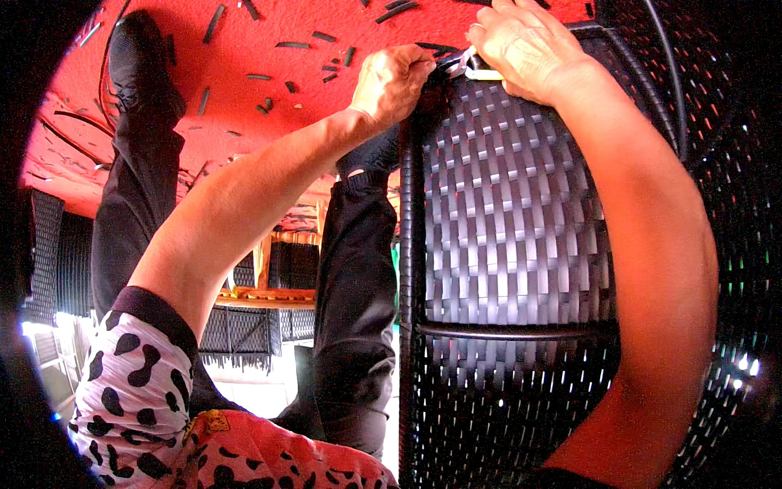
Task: The person uses a specialized cutter to trim excess wicker material from the edges of large black wicker furniture panels and then stacks the finished panels onto a pile.
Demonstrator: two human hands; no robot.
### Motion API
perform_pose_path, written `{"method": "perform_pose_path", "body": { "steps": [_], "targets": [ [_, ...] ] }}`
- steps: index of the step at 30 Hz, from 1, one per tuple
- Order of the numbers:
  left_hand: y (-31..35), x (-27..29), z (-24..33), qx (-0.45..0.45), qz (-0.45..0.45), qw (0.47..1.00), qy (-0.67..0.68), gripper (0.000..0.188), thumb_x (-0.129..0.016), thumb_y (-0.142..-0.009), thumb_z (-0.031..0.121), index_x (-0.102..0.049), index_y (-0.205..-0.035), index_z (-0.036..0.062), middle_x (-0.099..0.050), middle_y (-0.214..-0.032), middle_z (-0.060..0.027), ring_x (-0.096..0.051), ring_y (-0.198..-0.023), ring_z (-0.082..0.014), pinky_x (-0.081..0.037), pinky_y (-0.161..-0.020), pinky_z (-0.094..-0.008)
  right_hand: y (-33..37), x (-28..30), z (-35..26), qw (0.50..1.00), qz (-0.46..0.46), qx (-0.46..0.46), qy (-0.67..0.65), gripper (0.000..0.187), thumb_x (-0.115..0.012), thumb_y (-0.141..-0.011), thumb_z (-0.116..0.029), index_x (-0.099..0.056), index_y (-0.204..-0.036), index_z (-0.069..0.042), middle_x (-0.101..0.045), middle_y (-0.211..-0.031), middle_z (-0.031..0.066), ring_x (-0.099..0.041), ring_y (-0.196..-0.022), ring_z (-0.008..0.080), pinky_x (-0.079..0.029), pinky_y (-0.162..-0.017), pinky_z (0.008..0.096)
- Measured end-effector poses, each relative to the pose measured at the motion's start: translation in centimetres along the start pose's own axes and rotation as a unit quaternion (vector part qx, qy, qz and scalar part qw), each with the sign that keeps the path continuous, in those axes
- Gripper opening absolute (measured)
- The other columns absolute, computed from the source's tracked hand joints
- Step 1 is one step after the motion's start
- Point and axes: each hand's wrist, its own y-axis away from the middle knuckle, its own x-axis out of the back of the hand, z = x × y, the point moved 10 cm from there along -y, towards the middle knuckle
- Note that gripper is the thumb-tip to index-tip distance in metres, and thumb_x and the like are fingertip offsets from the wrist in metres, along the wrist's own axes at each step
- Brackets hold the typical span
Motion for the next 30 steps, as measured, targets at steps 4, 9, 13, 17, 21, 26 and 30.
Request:
{"method": "perform_pose_path", "body": {
  "steps": [4, 9, 13, 17, 21, 26, 30],
  "targets": [
    [-0.2, -0.2, 0.0, -0.007, -0.017, 1.0, -0.008, 0.017, -0.055, -0.076, 0.019, -0.062, -0.081, 0.0034, -0.059, -0.072, -0.017, -0.06, -0.071, -0.0308, -0.047, -0.062, -0.0359, -0.3, -0.8, 0.8, 0.998, -0.038, -0.03, -0.04, 0.044, -0.068, -0.054, -0.003, -0.052, -0.095, -0.003, -0.053, -0.097, 0.0114, -0.049, -0.098, 0.0274, -0.039, -0.09, 0.0394],
    [0.3, -0.3, -1.1, 0.0, -0.014, 1.0, 0.005, 0.017, -0.056, -0.078, 0.018, -0.062, -0.081, 0.0025, -0.059, -0.068, -0.0156, -0.06, -0.066, -0.0258, -0.047, -0.06, -0.0336, -0.1, -1.4, 0.7, 0.998, -0.036, -0.021, -0.054, 0.039, -0.067, -0.053, -0.002, -0.053, -0.09, -0.002, -0.054, -0.093, 0.0117, -0.051, -0.094, 0.0272, -0.041, -0.085, 0.037],
    [-0.9, 1.0, -5.0, 0.052, -0.018, 0.99, 0.127, 0.018, -0.057, -0.079, 0.018, -0.061, -0.084, 0.0006, -0.057, -0.064, -0.004, -0.05, -0.06, -0.009, -0.042, -0.056, -0.0255, 0.1, -2.2, 1.6, 0.996, -0.062, -0.033, -0.052, 0.039, -0.066, -0.052, -0.001, -0.053, -0.089, -0.002, -0.054, -0.093, 0.0122, -0.051, -0.092, 0.0277, -0.042, -0.082, 0.0371],
    [0.5, 1.7, -4.6, 0.092, -0.159, 0.978, 0.094, 0.017, -0.052, -0.079, 0.013, -0.059, -0.083, -0.002, -0.059, -0.072, -0.0041, -0.051, -0.064, -0.0094, -0.043, -0.06, -0.0243, 1.5, -0.6, 1.9, 0.998, -0.023, -0.018, -0.064, 0.042, -0.066, -0.051, 0.0, -0.052, -0.09, -0.002, -0.052, -0.091, 0.0117, -0.05, -0.091, 0.0278, -0.042, -0.082, 0.0371],
    [1.5, -0.1, -4.1, 0.126, -0.232, 0.93, 0.256, 0.008, -0.048, -0.077, 0.007, -0.055, -0.077, 0.0013, -0.061, -0.083, -0.0086, -0.056, -0.064, -0.0126, -0.047, -0.063, -0.0243, 1.7, 1.0, 1.0, 0.997, 0.054, 0.022, -0.043, 0.049, -0.067, -0.049, 0.0, -0.051, -0.095, -0.002, -0.049, -0.091, 0.0111, -0.048, -0.092, 0.0278, -0.041, -0.083, 0.037],
    [1.8, -2.7, -3.5, 0.156, -0.287, 0.88, 0.344, 0.008, -0.048, -0.07, 0.001, -0.053, -0.075, 0.0057, -0.06, -0.074, -0.0063, -0.055, -0.057, -0.0138, -0.045, -0.056, -0.0238, 1.0, 0.8, 0.7, 0.999, 0.015, 0.01, -0.05, 0.053, -0.069, -0.047, -0.002, -0.051, -0.097, -0.002, -0.049, -0.092, 0.0108, -0.048, -0.093, 0.0272, -0.04, -0.083, 0.0364],
    [1.1, -1.8, -0.4, 0.02, -0.208, 0.977, -0.035, 0.022, -0.059, -0.07, 0.021, -0.054, -0.076, 0.0007, -0.058, -0.065, -0.0136, -0.058, -0.063, -0.0227, -0.046, -0.059, -0.0319, 1.3, -0.2, 0.8, 0.999, -0.009, 0.0, -0.048, 0.052, -0.069, -0.048, -0.002, -0.05, -0.096, -0.003, -0.049, -0.093, 0.0107, -0.048, -0.093, 0.0269, -0.04, -0.083, 0.0362]
  ]
}}
